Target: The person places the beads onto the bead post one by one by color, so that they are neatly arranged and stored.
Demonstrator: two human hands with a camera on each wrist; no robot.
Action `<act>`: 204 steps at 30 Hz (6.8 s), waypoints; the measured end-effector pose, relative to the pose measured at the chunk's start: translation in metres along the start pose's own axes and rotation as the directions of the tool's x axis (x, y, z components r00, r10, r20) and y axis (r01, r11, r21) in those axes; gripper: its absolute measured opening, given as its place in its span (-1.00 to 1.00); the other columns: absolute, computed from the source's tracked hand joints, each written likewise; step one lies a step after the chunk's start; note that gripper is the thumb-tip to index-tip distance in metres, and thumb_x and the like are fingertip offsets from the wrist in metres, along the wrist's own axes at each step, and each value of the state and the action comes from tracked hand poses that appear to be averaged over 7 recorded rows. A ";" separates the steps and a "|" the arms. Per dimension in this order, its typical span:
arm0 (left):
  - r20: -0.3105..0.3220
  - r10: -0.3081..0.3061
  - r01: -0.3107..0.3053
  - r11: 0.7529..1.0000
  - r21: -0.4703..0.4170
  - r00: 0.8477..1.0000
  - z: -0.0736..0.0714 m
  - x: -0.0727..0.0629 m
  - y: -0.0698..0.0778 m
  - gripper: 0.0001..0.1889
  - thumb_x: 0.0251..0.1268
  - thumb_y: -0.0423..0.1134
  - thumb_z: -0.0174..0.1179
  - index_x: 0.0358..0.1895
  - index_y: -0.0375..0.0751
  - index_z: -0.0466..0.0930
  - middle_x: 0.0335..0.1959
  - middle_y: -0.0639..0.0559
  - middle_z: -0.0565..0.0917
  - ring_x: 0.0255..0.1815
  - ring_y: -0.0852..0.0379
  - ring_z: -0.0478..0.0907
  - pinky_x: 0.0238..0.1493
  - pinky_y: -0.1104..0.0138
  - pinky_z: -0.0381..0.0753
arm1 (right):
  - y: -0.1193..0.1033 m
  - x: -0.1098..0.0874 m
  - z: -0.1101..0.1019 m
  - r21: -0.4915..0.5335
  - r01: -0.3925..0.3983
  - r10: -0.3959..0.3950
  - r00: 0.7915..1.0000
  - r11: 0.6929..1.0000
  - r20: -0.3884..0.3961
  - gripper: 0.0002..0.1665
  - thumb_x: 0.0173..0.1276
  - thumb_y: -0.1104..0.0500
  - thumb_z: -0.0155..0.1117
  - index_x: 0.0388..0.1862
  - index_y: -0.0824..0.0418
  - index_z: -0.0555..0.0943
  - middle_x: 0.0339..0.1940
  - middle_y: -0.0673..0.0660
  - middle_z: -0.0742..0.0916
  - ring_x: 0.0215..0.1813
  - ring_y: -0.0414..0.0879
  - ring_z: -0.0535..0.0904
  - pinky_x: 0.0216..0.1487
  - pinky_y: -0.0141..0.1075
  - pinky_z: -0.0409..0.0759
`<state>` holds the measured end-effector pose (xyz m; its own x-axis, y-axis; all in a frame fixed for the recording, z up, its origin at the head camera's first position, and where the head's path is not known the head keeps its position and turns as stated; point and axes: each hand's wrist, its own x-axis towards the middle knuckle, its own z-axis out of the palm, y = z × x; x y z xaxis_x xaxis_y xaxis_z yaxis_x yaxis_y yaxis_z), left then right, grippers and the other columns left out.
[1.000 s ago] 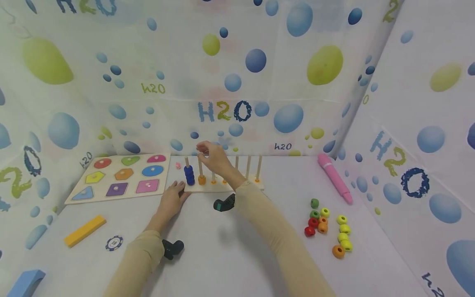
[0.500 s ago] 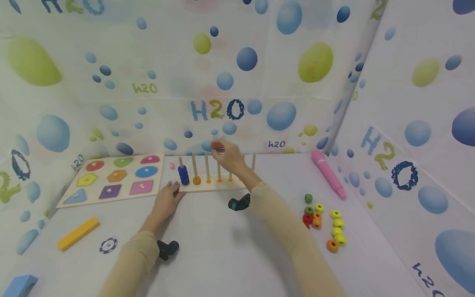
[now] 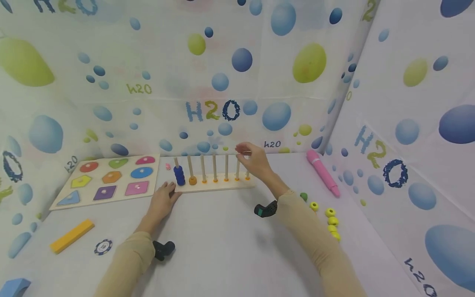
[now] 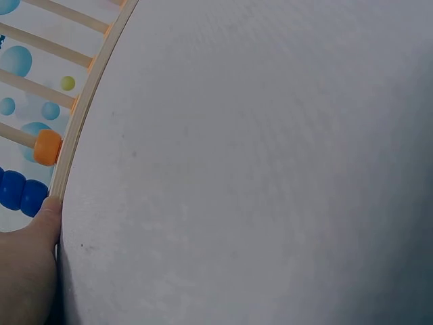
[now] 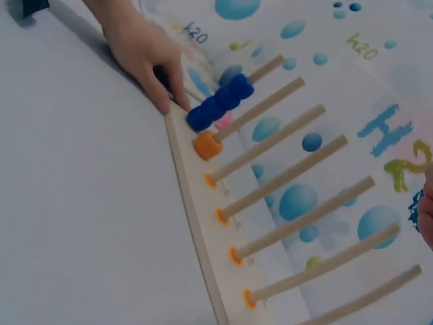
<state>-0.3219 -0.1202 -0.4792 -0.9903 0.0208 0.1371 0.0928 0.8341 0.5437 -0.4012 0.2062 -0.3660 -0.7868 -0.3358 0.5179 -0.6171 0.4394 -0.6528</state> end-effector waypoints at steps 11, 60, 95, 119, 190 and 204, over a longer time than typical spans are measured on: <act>0.033 -0.034 0.034 0.999 0.010 0.999 0.000 0.000 -0.005 -0.45 0.41 -0.15 0.07 0.26 -0.53 0.30 0.30 -0.39 0.32 0.39 -0.36 0.07 0.38 -0.10 0.05 | 0.037 -0.057 -0.043 -0.042 -0.095 0.092 0.993 0.995 -0.067 -0.72 0.22 0.38 0.30 -0.06 0.32 0.57 -0.15 0.18 0.72 -0.08 0.01 0.65 -0.04 -0.25 0.64; 0.044 -0.044 0.044 0.999 -0.002 0.998 0.003 0.003 -0.005 -0.44 0.43 -0.11 0.03 0.30 -0.50 0.27 0.33 -0.36 0.29 0.40 -0.34 0.03 0.39 -0.12 0.02 | 0.091 -0.222 -0.139 -0.396 -0.322 0.410 0.898 0.860 0.159 -0.65 0.16 0.41 0.33 -0.04 0.26 0.62 -0.10 0.17 0.71 -0.08 0.05 0.64 -0.05 -0.12 0.64; 0.013 -0.046 0.046 0.999 0.021 0.999 0.002 0.002 -0.004 -0.45 0.40 -0.12 0.07 0.28 -0.47 0.32 0.30 -0.34 0.34 0.39 -0.31 0.09 0.39 -0.09 0.07 | 0.033 -0.069 -0.064 -0.079 -0.132 0.135 0.990 0.988 0.039 -0.60 0.20 0.34 0.35 0.04 0.29 0.54 -0.06 0.19 0.69 -0.06 0.02 0.65 -0.05 -0.32 0.63; -0.003 -0.031 0.031 0.999 0.012 1.000 0.003 0.001 -0.003 -0.48 0.39 -0.15 0.10 0.24 -0.49 0.37 0.27 -0.33 0.38 0.39 -0.29 0.13 0.39 -0.07 0.06 | -0.032 0.023 0.053 0.060 0.016 -0.021 0.996 0.998 0.092 -0.61 0.18 0.40 0.33 0.02 0.35 0.54 -0.06 0.20 0.68 -0.05 -0.05 0.63 -0.04 -0.43 0.61; 0.010 -0.032 0.032 0.999 0.027 0.999 0.002 -0.004 -0.007 -0.46 0.42 -0.14 0.06 0.27 -0.52 0.31 0.31 -0.35 0.33 0.40 -0.31 0.08 0.39 -0.09 0.04 | 0.029 -0.081 -0.028 -0.028 -0.073 0.075 0.992 0.997 0.098 -0.62 0.16 0.43 0.33 -0.01 0.36 0.54 -0.10 0.19 0.70 -0.07 0.02 0.65 -0.05 -0.23 0.65; -0.006 -0.006 0.006 1.000 0.011 1.000 0.004 0.001 -0.003 -0.47 0.41 -0.15 0.07 0.25 -0.53 0.33 0.28 -0.38 0.35 0.38 -0.35 0.10 0.39 -0.11 0.04 | 0.066 -0.170 -0.105 -0.111 -0.286 0.292 0.955 0.952 0.044 -0.65 0.29 0.29 0.28 0.05 0.29 0.52 -0.10 0.22 0.70 -0.07 0.01 0.64 -0.05 -0.50 0.58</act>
<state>-0.3233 -0.1210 -0.4839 -0.9902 0.0129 0.1389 0.0860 0.8402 0.5354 -0.3076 0.3795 -0.4391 -0.9324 -0.2294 0.2794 -0.3614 0.6066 -0.7081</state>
